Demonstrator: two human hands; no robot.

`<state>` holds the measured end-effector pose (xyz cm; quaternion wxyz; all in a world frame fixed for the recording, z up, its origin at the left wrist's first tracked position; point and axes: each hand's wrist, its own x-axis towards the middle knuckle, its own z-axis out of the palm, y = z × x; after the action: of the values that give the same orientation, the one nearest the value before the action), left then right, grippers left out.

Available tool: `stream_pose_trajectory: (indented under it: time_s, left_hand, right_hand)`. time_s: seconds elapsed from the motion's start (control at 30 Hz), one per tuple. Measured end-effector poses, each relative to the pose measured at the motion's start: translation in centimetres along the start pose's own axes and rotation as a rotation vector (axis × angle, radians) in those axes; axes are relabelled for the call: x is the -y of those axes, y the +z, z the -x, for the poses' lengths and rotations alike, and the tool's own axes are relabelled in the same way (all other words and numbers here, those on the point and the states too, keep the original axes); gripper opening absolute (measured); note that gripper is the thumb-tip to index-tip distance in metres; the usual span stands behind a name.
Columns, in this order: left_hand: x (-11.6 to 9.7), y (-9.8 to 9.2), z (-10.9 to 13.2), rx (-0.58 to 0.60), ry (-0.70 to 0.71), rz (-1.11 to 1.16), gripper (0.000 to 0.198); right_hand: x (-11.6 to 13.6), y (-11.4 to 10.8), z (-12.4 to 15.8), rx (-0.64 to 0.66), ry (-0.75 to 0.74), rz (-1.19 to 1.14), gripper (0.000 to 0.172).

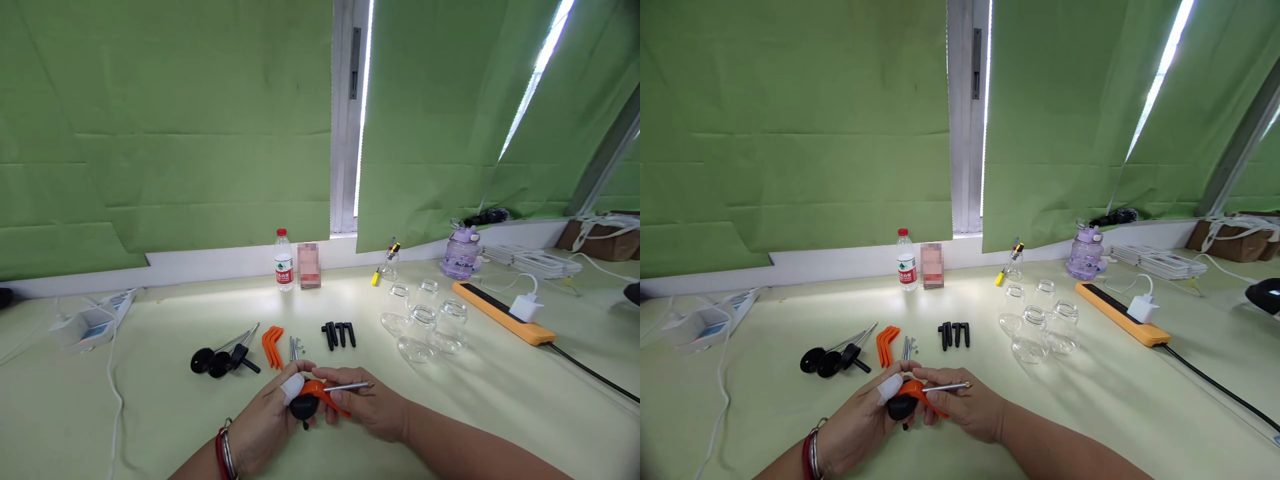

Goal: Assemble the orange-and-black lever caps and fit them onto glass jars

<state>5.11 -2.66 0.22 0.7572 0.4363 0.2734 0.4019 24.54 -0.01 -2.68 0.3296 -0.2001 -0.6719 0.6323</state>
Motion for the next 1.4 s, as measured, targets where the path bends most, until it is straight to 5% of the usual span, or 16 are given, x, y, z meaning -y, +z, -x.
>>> stream_pose_trajectory:
  time_s: [0.47,0.77,1.4]
  left_hand:
    - [0.4,-0.5,-0.6,0.08,0.031,0.097,0.038]
    - [0.5,-0.5,-0.5,0.116,-0.034,0.0,0.067]
    - [1.6,-1.2,-0.5,-0.002,-0.115,0.01,0.038]
  right_hand:
    - [-0.8,-0.4,-0.3,-0.092,0.003,-0.097,0.043]
    - [-0.7,-0.2,-0.2,-0.108,0.01,-0.142,0.045]
    - [-0.9,-0.8,0.1,0.042,0.017,0.024,0.05]
